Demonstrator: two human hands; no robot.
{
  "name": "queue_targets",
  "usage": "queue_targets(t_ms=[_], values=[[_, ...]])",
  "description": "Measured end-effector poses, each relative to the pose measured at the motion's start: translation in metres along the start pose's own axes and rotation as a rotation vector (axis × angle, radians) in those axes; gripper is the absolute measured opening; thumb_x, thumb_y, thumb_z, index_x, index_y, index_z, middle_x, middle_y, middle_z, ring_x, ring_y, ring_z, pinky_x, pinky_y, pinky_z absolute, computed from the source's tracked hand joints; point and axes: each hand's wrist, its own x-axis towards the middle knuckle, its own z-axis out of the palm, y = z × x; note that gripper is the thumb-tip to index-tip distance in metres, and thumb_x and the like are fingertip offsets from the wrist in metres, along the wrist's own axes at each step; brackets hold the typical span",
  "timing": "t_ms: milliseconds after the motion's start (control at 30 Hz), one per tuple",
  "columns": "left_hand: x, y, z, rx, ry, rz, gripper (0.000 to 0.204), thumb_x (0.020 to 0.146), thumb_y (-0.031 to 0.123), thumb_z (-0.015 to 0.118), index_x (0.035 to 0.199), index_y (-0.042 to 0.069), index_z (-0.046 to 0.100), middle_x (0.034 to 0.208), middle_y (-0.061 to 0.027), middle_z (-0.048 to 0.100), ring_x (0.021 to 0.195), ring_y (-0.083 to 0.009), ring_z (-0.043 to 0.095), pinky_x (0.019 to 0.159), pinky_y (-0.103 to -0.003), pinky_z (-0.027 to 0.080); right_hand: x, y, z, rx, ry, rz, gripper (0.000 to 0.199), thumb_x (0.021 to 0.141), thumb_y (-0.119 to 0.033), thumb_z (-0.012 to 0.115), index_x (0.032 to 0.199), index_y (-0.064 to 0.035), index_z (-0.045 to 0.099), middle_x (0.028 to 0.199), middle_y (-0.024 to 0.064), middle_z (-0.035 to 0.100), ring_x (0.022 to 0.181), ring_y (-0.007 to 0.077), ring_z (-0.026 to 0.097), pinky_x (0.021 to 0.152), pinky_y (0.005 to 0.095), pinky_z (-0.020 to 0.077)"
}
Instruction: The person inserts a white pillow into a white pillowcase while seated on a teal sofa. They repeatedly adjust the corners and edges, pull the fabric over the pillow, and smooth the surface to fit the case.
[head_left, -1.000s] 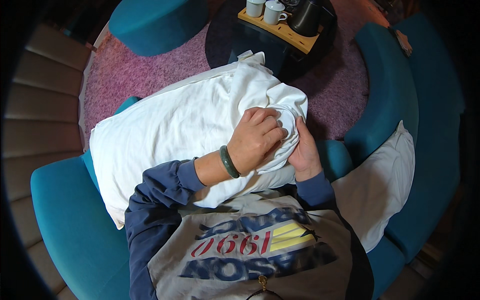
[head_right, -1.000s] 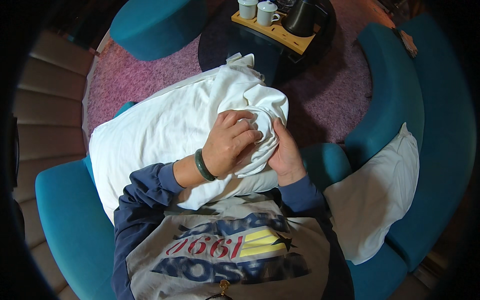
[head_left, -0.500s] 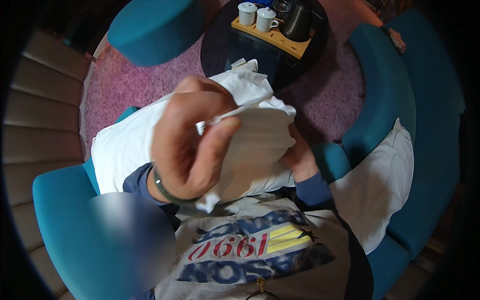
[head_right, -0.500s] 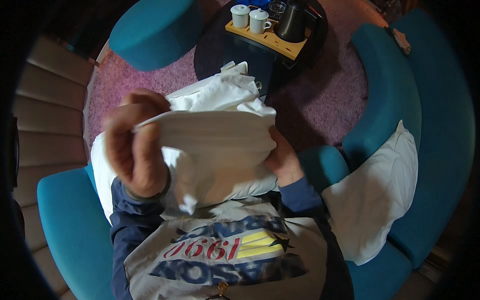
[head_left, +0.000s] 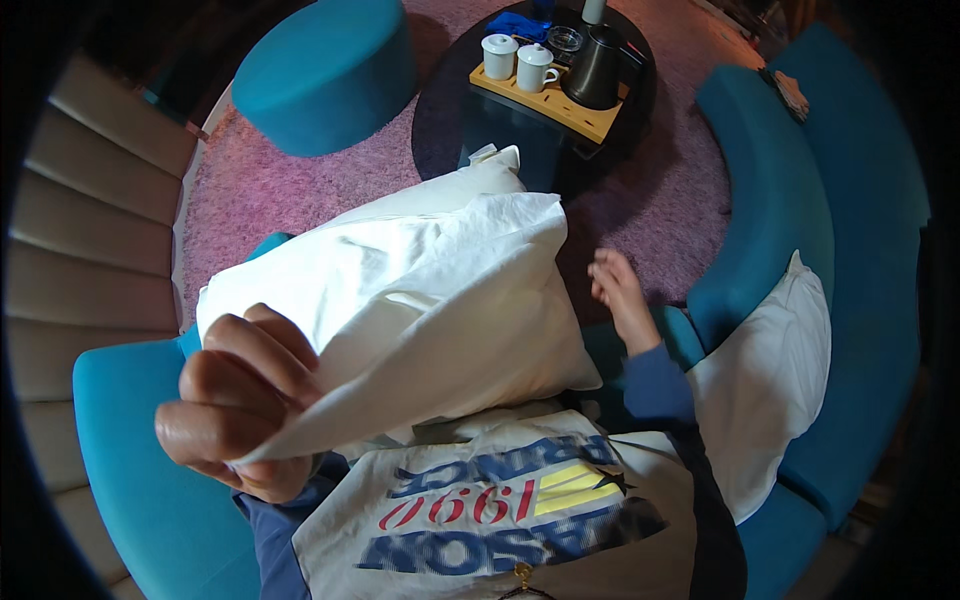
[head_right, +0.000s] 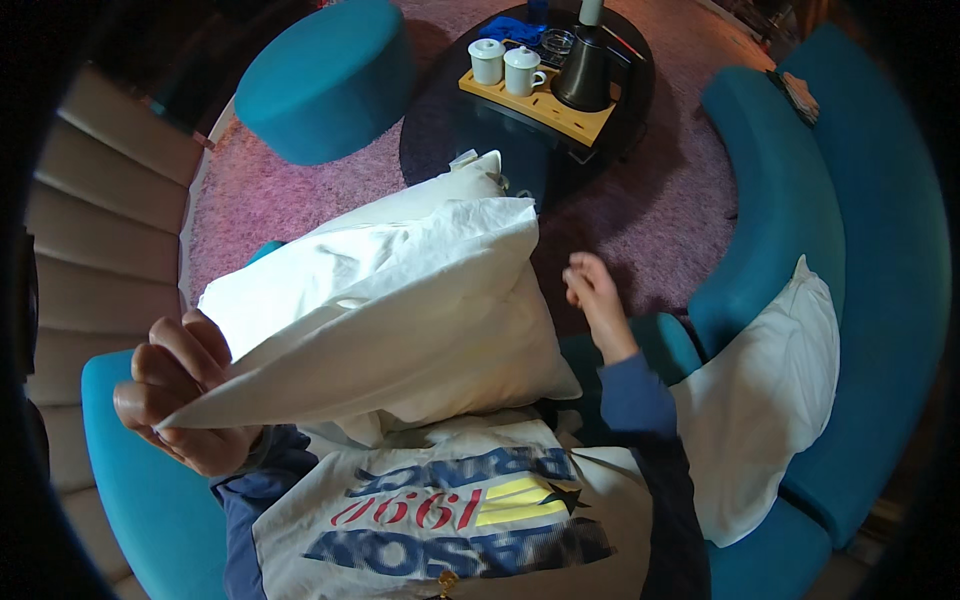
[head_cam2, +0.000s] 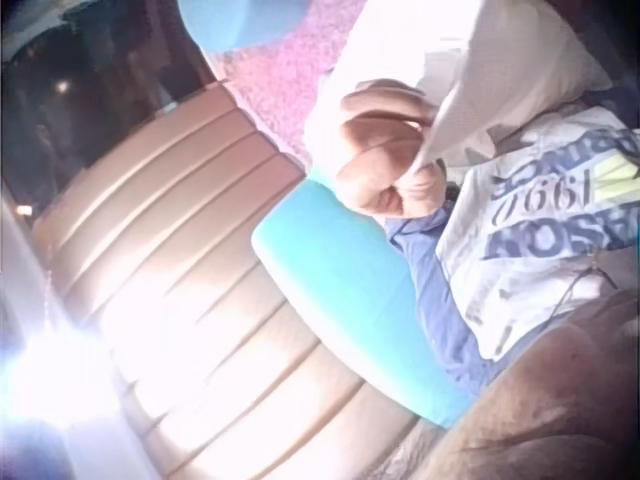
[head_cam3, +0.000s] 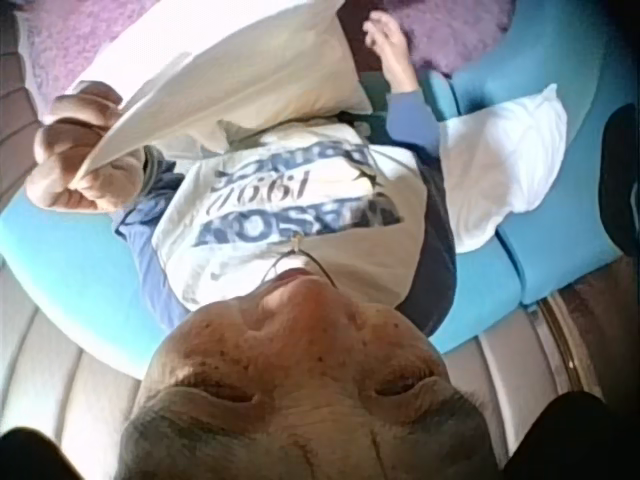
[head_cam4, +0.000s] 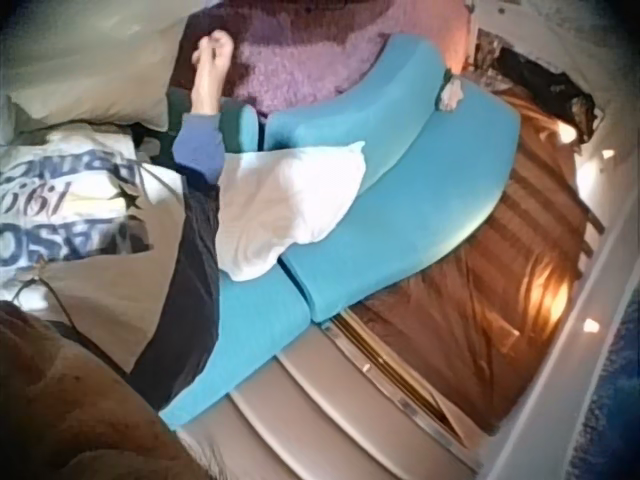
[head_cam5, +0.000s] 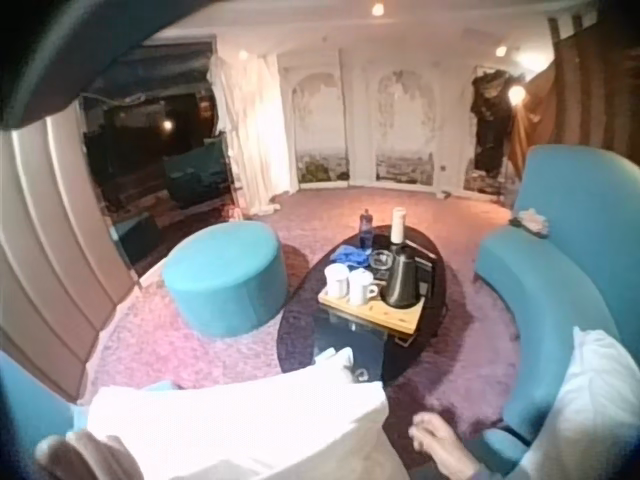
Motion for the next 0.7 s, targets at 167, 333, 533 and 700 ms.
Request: queue_targets(t_ms=[167,333,533,700], values=[[0.011,0.001,-0.028,0.180,0.005,0.073,0.023,0.102,0.032,0.058,0.109,0.010,0.057,0.078,-0.0105,0.056,0.075,-0.0185,0.061,0.060,-0.029,0.049,0.080,-0.033,0.044,-0.154,-0.146,-0.328,0.054,0.098,-0.007,0.062,0.148,-0.0074,0.042,0.138,0.0131,0.057,0.096,0.0146,0.061,0.086,0.0274,0.0505],[0.019,-0.001,-0.083,0.368,0.100,-0.077,0.025,0.103,0.023,0.058,0.121,0.006,0.064,0.101,-0.0128,0.066,0.089,-0.0180,0.066,0.072,-0.028,0.056,0.132,-0.036,0.082,-0.500,-0.260,-0.421,0.020,0.098,-0.017,0.061,0.109,-0.0026,0.069,0.100,0.0139,0.072,0.093,0.0221,0.067,0.085,0.0331,0.0524],[0.036,-0.042,-0.212,0.637,0.279,-0.282,0.030,0.097,0.028,0.068,0.119,0.009,0.069,0.106,-0.0098,0.070,0.099,-0.0228,0.068,0.084,-0.034,0.059,0.169,-0.100,0.071,-0.512,0.012,-0.691,0.022,0.100,-0.020,0.058,0.107,-0.0010,0.066,0.093,0.0106,0.070,0.083,0.0192,0.067,0.075,0.0337,0.0530],[0.088,-0.003,-0.334,0.977,0.291,0.069,0.027,0.100,0.027,0.065,0.121,0.011,0.072,0.111,-0.0048,0.073,0.099,-0.0179,0.068,0.087,-0.030,0.056,0.132,-0.264,0.103,0.072,-0.023,-0.818,0.016,0.102,-0.023,0.062,0.110,-0.0105,0.067,0.096,-0.0041,0.064,0.081,0.0045,0.055,0.071,0.0200,0.0440]])
